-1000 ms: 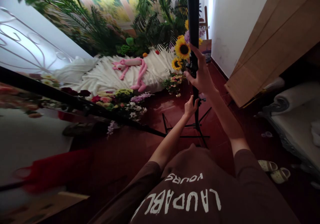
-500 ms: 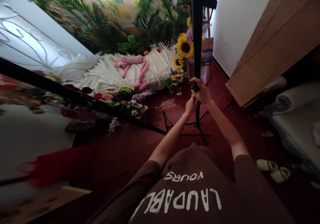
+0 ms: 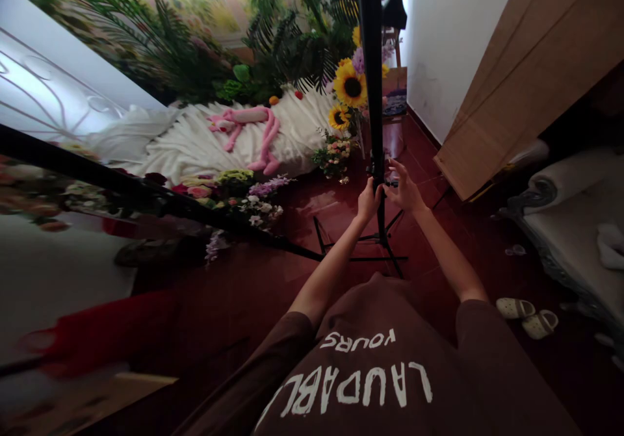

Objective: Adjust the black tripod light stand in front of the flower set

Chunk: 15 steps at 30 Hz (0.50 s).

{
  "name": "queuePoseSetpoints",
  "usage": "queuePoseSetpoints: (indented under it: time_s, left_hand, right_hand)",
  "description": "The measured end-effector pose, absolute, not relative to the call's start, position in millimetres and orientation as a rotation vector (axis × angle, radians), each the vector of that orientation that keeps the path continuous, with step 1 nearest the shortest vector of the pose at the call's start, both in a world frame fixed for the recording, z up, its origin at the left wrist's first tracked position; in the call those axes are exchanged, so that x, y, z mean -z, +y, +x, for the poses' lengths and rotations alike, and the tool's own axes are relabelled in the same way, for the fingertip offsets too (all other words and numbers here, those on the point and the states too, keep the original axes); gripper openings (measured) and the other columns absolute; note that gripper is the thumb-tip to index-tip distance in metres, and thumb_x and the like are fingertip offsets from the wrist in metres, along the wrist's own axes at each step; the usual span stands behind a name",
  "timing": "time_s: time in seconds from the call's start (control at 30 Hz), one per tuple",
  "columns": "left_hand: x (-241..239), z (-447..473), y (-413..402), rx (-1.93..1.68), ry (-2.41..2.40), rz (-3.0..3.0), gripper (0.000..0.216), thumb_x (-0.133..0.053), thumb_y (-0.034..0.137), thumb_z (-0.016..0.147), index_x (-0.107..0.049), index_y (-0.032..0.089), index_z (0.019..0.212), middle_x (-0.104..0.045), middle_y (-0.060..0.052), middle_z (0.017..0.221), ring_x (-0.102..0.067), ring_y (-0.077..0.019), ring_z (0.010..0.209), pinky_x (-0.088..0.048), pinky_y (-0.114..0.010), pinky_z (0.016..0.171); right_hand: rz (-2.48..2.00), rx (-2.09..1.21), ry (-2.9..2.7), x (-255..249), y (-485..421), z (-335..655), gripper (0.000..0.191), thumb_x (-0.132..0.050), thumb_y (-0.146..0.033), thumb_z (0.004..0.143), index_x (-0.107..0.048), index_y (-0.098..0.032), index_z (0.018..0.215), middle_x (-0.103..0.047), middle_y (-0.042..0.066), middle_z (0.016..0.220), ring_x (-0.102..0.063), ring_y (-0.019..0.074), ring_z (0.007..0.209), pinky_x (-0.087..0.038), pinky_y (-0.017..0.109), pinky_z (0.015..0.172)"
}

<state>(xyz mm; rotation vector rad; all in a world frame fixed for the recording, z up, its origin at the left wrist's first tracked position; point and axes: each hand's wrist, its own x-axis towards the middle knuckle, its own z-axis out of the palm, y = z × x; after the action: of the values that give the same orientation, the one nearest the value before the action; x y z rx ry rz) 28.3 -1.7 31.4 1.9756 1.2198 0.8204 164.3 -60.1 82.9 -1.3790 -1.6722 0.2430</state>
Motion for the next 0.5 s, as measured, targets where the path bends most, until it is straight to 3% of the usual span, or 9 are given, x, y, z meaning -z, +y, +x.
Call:
queuePoseSetpoints:
  time_s: [0.13,0.3,0.5]
  left_hand:
    - [-31,30,-3,-0.844,1.228,1.967,0.046,-0.042,0.047,0.098,-0.049,0.022,0.136,-0.071,-0.011,0.114,-0.070,-0.0250,0.098,-0.048,-0.030,0.082]
    - [-30,32,-3,-0.824,1.254,1.969,0.047,-0.041,0.049,0.098,-0.049,0.022,0.137,-0.070,-0.011,0.116,-0.070,-0.0249,0.099,-0.047,-0.029,0.083]
    - [-31,31,-4,-0.828,1.249,1.964,0.047,-0.041,0.049,0.098,-0.049,0.023,0.136,-0.070,-0.011,0.118,-0.070,-0.0245,0.100,-0.048,-0.029,0.082]
  right_hand:
    - [-1.439,-0.318,-1.633,-63,-81,180,0.068,-0.057,-0.035,0.091,-0.025,-0.029,0.151,-0.055,0.012,0.137,-0.057,0.0236,0.123,-0.052,0.046,0.102]
    - [-1.492,-0.467,-1.540,-58,-80,184,0.049,-0.048,-0.039,0.097,-0.038,-0.029,0.144,-0.058,0.010,0.135,-0.059,0.0231,0.123,-0.053,0.046,0.099]
    - [-1.532,-0.556,-1.326,-59,-62,179,0.044,-0.053,-0.041,0.095,-0.046,-0.029,0.136,-0.067,0.005,0.105,-0.067,0.0186,0.096,-0.055,0.034,0.087]
